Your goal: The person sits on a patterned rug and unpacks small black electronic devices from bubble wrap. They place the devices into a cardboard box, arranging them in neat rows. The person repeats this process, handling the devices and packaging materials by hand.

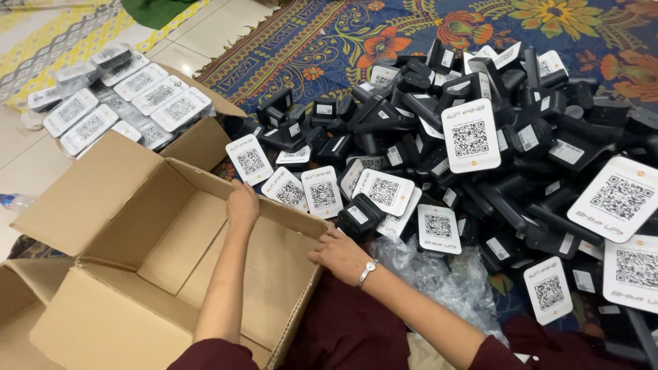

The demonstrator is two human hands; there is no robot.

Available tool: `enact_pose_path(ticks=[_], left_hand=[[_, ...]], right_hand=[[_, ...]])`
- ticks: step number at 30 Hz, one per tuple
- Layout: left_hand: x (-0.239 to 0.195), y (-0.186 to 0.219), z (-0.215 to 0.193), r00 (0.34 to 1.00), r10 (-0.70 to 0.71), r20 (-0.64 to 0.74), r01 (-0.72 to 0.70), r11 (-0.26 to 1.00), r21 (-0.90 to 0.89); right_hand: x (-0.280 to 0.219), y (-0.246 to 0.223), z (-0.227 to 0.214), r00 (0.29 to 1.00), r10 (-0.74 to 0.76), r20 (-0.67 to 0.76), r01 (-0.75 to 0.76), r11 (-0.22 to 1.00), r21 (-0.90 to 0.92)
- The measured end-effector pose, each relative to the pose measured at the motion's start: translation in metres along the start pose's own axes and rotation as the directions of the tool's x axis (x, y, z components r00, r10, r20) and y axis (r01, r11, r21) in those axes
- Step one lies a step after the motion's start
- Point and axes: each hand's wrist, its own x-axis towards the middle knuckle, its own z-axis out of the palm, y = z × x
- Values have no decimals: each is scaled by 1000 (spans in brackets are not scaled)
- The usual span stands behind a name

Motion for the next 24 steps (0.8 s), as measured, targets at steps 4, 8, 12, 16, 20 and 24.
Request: enact_pose_path(ticks=[4,8,12,16,20,24], left_hand=[[-27,20,-23,995,94,24,-94,996,-2],[-24,14,1,995,67,78,-61,995,-74],[-46,52,41,904,426,-39,-389,858,336],[-156,153,50,620,781,72,-784,619,38],[-240,183,109,436,898,68,-849,435,-299],[-291,180,148,444,817,369,-859,505,-85]], right_hand=[[-17,-26,-21,999,14,-51,-14,1000,-7],[-43,-26,-12,992,46,-120,-50,998,-30],[-84,-21,-26,954,179,-240,-168,984,66],[-143,-8,-42,717,673,-181,-646,739,190],[-226,25,35,664,705,-250,-662,709,241],[-277,-3,53,562,753,-342,-534,646,545]])
